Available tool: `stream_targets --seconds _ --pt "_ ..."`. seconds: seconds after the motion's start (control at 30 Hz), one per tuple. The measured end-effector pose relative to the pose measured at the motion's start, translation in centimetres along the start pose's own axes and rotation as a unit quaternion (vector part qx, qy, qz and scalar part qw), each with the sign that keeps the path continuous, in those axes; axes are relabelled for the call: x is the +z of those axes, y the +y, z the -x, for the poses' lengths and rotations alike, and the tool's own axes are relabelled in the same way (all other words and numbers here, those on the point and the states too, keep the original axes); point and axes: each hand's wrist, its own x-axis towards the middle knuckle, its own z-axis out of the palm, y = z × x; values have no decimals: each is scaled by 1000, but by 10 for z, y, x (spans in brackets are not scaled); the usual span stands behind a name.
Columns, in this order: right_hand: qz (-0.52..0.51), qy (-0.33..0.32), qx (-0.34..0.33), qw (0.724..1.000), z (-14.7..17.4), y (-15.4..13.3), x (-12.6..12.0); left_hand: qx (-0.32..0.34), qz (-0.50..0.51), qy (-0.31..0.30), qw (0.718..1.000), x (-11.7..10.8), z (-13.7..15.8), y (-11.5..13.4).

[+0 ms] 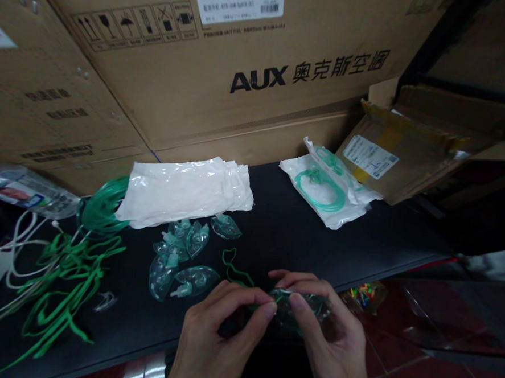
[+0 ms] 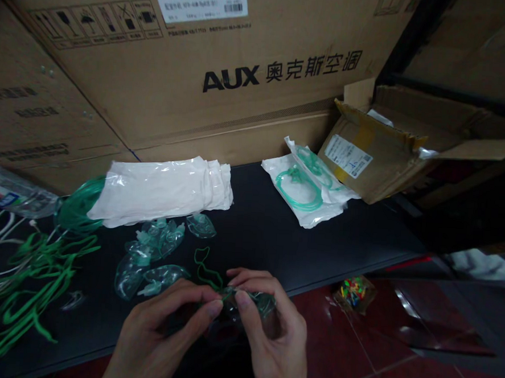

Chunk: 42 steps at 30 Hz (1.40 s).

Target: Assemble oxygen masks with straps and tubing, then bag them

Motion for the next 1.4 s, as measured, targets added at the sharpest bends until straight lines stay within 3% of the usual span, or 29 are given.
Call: stream_targets --seconds 0.23,0.43,0.63,0.87,1.23,1.4 --pt "-3 -15 -3 1000 1 2 0 -51 27 12 998 1 0 0" --pt "35 -41 -34 998 6 1 -4 -55 8 -19 998 -1 2 -4" --pt "58 -48 -70 995 5 2 -3 -97 21 19 995 1 5 2" --pt "64 -62 -105 990 8 4 -3 -71 3 -1 997 -2 4 3" --pt "124 -102 -194 968 11 8 -12 -45 24 40 998 11 15 -7" --pt "100 -80 -186 974 13 7 -10 -51 94 26 994 8 13 -7"
